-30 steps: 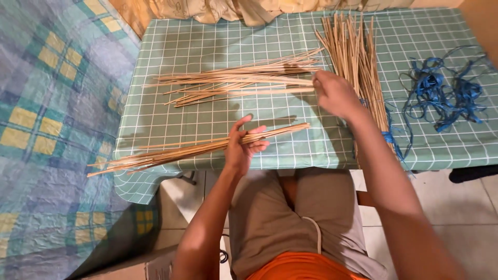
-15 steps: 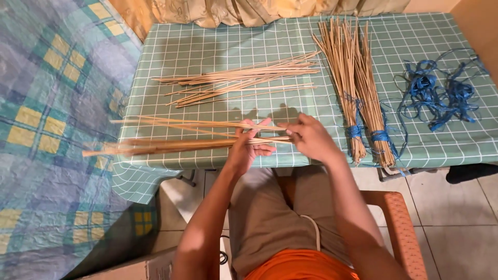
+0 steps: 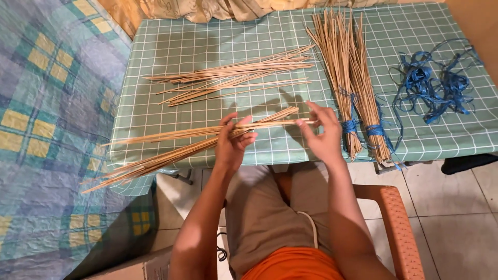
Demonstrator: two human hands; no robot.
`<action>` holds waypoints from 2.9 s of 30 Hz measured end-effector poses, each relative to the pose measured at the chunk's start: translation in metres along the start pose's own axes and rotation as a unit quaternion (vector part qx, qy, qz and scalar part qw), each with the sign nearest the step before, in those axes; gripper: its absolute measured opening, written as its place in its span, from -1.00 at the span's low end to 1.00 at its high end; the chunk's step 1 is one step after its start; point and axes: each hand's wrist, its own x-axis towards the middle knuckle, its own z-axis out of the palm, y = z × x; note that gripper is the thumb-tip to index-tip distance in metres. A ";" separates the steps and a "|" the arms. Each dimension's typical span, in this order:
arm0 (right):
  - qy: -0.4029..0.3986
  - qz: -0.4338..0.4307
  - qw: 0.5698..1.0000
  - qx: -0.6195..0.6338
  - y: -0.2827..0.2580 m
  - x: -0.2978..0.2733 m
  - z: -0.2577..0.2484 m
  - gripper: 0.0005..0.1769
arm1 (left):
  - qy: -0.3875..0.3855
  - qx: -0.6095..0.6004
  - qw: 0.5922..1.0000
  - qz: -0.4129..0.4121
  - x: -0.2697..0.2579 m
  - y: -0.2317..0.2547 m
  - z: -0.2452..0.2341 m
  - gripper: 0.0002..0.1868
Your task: Organizing and bundling thin bamboo sticks using blue plastic ties on a table.
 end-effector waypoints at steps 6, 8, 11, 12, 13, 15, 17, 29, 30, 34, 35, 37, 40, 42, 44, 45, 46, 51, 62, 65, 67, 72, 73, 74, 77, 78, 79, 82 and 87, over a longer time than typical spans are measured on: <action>0.098 0.151 0.962 0.206 -0.002 -0.007 0.003 -0.74 | 0.003 -0.025 1.000 -0.012 0.000 -0.005 -0.003 -0.72; 0.119 0.154 0.954 0.230 -0.001 -0.008 0.011 -0.73 | 0.001 -0.030 0.999 -0.019 0.004 -0.012 -0.012 -0.73; 0.161 0.161 0.935 0.270 0.000 -0.009 0.020 -0.64 | -0.005 -0.040 0.999 -0.025 0.005 -0.014 -0.014 -0.68; 0.182 0.164 0.926 0.288 0.000 -0.010 0.023 -0.57 | -0.009 -0.043 0.999 -0.025 0.004 -0.013 -0.014 -0.64; 0.182 0.164 0.926 0.288 -0.001 -0.010 0.024 -0.57 | -0.009 -0.043 0.999 -0.025 0.004 -0.013 -0.011 -0.64; 0.225 0.169 0.903 0.325 -0.003 -0.010 0.026 -0.57 | -0.007 -0.039 0.999 -0.030 0.002 -0.013 -0.006 -0.59; 0.239 0.169 0.895 0.336 -0.005 -0.010 0.027 -0.63 | -0.006 -0.033 0.999 -0.030 -0.001 -0.015 0.000 -0.57; 0.210 0.238 0.894 0.317 -0.014 -0.011 0.026 -0.77 | -0.001 -0.017 1.000 -0.010 -0.001 -0.017 0.002 -0.54; 0.200 0.234 0.898 0.315 -0.017 -0.011 0.027 -0.77 | 0.000 -0.017 1.000 -0.006 0.001 -0.019 0.001 -0.55; 0.190 0.218 0.887 0.359 0.007 -0.022 0.032 -0.75 | 0.001 -0.013 1.000 -0.005 0.000 -0.013 0.001 -0.58; 0.158 0.197 0.882 0.398 0.016 -0.024 0.032 -0.78 | -0.001 -0.020 1.000 0.000 -0.001 -0.011 0.003 -0.58; 0.126 0.176 0.874 0.435 0.037 -0.031 0.034 -0.79 | -0.002 -0.027 1.000 0.004 -0.002 -0.007 0.004 -0.58; 0.035 0.107 0.887 0.448 0.053 -0.038 0.035 -0.91 | -0.010 -0.025 1.000 0.001 -0.001 -0.005 0.001 -0.60; -0.024 0.079 0.887 0.455 0.042 -0.038 0.032 -0.83 | -0.014 -0.028 1.000 -0.003 0.000 -0.008 -0.002 -0.63; -0.005 0.098 0.894 0.438 0.028 -0.034 0.031 -0.93 | -0.016 -0.024 1.000 -0.007 0.000 -0.011 -0.002 -0.63; 0.014 0.115 0.900 0.420 0.021 -0.031 0.030 -0.91 | -0.020 -0.019 1.000 -0.011 0.001 -0.011 -0.001 -0.62; 0.015 0.115 0.900 0.420 0.016 -0.029 0.030 -0.91 | -0.020 -0.018 1.000 -0.011 0.002 -0.014 -0.003 -0.62; 0.118 0.209 0.907 0.346 0.003 -0.026 0.032 -0.79 | -0.056 -0.015 0.998 -0.031 0.000 -0.018 -0.007 -0.36; 0.180 0.141 0.941 0.250 0.002 -0.033 0.046 -0.68 | -0.068 -0.011 0.998 -0.015 -0.006 -0.014 0.004 -0.46; 0.176 0.127 0.951 0.221 -0.002 -0.035 0.049 -0.70 | -0.055 -0.012 0.998 -0.011 -0.004 -0.014 0.000 -0.51; 0.169 0.123 0.956 0.208 0.000 -0.037 0.050 -0.71 | -0.049 -0.011 0.999 -0.008 -0.005 -0.012 -0.001 -0.54; 0.173 0.102 0.963 0.182 0.017 -0.041 0.052 -0.74 | -0.047 -0.006 0.999 0.003 -0.007 -0.007 0.003 -0.55; 0.173 0.104 0.962 0.181 0.017 -0.043 0.053 -0.74 | -0.046 -0.006 0.999 0.002 -0.008 -0.008 0.002 -0.55; 0.169 0.102 0.964 0.175 0.017 -0.044 0.053 -0.72 | -0.043 -0.003 0.999 0.005 -0.008 -0.009 0.001 -0.56; 0.168 0.112 0.962 0.182 0.013 -0.038 0.050 -0.78 | -0.036 0.010 0.999 0.018 -0.001 -0.014 -0.009 -0.57; 0.166 0.127 0.958 0.195 0.010 -0.036 0.049 -0.84 | -0.027 0.019 0.999 0.026 0.000 -0.016 -0.014 -0.57; 0.166 0.127 0.958 0.196 0.001 -0.034 0.047 -0.84 | -0.026 0.020 0.999 0.026 0.000 -0.016 -0.017 -0.57; 0.131 0.190 0.929 0.288 -0.016 -0.028 0.043 -0.78 | -0.027 0.031 0.999 0.036 0.004 -0.017 -0.028 -0.56; -0.014 0.220 0.824 0.522 -0.012 -0.029 0.041 -0.58 | -0.004 -0.044 0.999 0.017 0.017 -0.018 -0.050 -0.69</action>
